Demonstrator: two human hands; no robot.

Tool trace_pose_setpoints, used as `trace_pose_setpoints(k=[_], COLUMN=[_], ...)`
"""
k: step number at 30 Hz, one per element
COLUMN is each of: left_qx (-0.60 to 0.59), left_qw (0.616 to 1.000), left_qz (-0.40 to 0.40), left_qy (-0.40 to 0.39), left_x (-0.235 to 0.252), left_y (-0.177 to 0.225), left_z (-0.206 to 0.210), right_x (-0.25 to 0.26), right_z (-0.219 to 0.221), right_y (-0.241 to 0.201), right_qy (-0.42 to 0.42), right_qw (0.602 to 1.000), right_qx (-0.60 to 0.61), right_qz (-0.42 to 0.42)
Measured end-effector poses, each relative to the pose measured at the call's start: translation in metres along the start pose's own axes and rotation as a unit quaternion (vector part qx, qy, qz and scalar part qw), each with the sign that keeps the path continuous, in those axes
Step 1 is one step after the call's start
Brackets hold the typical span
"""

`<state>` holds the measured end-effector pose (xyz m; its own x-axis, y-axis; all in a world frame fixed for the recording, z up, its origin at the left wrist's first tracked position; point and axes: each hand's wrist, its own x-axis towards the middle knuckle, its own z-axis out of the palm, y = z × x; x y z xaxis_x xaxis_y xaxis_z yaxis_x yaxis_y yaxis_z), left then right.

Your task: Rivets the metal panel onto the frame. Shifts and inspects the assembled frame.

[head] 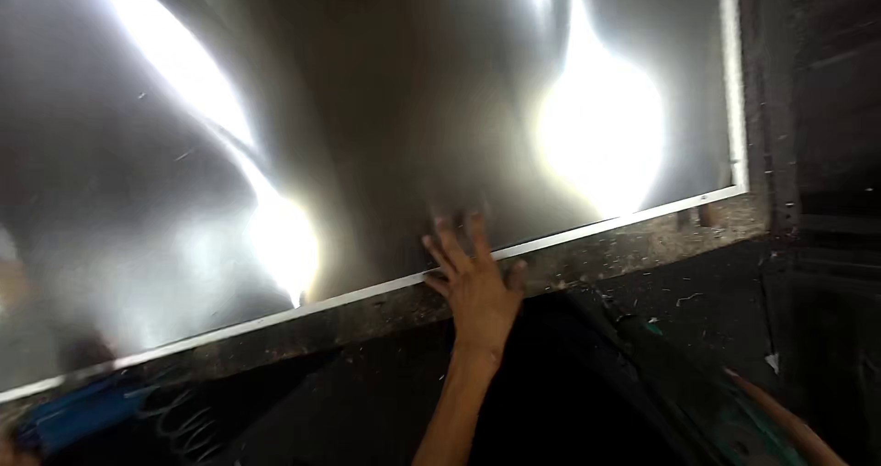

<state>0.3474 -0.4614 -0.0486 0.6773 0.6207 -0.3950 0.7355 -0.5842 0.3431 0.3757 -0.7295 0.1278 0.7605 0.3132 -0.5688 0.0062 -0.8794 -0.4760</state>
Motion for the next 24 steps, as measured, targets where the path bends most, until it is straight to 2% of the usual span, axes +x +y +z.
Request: trace_pose_setpoints(k=[3, 7, 16, 24], left_qx=[0.007, 0.008, -0.015, -0.016], left_qw=[0.999, 0.998, 0.998, 0.997], left_qz=[-0.024, -0.054, -0.061, -0.072], left_qy=[0.035, 0.025, 0.024, 0.006], left_x=[0.016, 0.022, 0.026, 0.029], left_y=[0.014, 0.013, 0.012, 0.016], left_z=[0.014, 0.029, 0.030, 0.025], right_x=[0.020, 0.038, 0.077, 0.096], right_z=[-0.030, -0.051, -0.035, -0.035], right_y=[0.018, 0.034, 0.014, -0.015], right_qy=[-0.030, -0.058, -0.027, -0.059], right_qw=[0.999, 0.997, 0.992, 0.988], right_qx=[-0.005, -0.034, -0.106, -0.121], right_qz=[-0.013, -0.045, -0.065, -0.071])
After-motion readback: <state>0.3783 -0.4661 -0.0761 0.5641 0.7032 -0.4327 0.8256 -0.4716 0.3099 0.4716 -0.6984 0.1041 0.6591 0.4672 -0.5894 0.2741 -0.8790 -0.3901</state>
